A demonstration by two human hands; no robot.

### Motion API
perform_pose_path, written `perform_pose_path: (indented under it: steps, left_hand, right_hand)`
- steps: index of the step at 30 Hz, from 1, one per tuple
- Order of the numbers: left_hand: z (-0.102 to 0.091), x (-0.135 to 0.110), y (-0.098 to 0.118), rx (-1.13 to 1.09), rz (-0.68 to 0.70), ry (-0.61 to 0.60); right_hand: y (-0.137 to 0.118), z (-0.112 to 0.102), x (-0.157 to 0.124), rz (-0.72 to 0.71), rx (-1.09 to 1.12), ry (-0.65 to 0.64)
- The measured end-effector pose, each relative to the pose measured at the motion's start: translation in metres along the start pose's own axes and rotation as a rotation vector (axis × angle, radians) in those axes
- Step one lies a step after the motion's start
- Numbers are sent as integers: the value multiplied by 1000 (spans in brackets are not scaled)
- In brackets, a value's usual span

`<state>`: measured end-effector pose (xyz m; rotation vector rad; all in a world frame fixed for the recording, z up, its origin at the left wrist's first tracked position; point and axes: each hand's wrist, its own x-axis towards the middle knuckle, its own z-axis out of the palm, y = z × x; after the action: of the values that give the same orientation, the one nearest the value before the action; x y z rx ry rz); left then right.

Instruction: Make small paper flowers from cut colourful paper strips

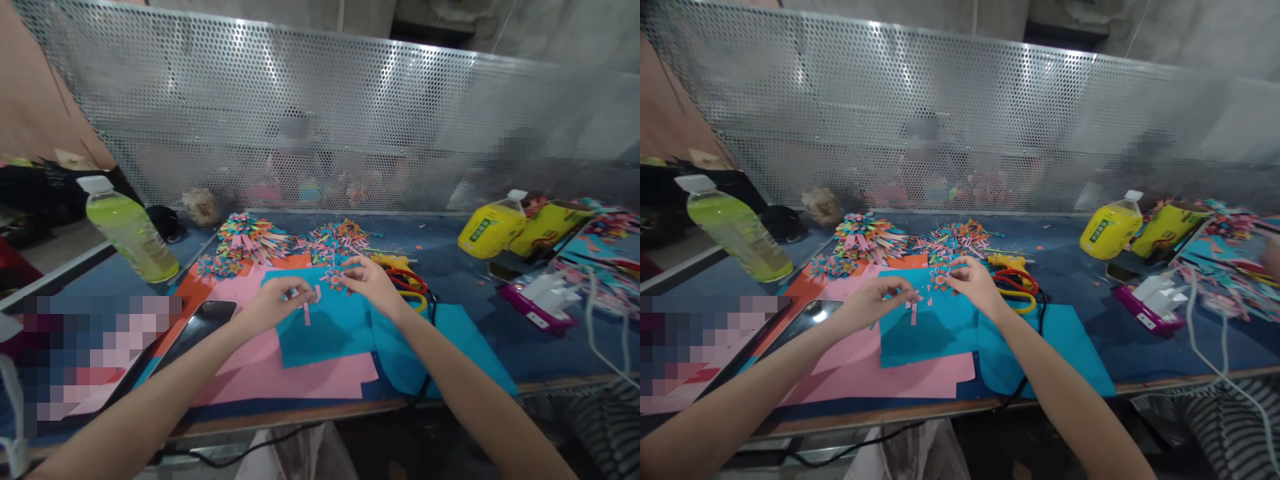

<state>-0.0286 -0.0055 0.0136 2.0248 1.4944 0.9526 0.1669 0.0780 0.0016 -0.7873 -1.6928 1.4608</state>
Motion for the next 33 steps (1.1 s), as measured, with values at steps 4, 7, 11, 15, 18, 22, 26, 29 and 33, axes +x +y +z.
perform_pose_path:
  steps: [4,7,11,15,18,22,26,29,33]
  left_hand:
    - [-4,2,-2,1,112,174]
    - [-2,5,-4,-191,29,190]
    - [9,6,-5,-489,-107,75]
    - [18,6,-8,-546,-156,10]
    - [20,6,-8,-522,-161,21]
    - [16,6,-4,-487,-174,46]
    - [12,7,-2,-480,-197,67]
    - [9,7,-2,-500,-215,65]
    - [3,7,-1,-562,-191,167]
  right_hand:
    - [4,-7,6,-36,-31,7]
    - [3,-5,4,-50,-23,-24]
    - [-1,2,-3,-76,-13,-77]
    - [-4,9,-8,-84,-12,-119]
    - [-3,11,-9,-86,-16,-142]
    - [1,9,-8,-95,-4,-155]
    - [1,6,-7,-95,-10,-165]
    - [0,5,-6,-84,-23,-158]
    - [2,3,-5,-65,-89,-123]
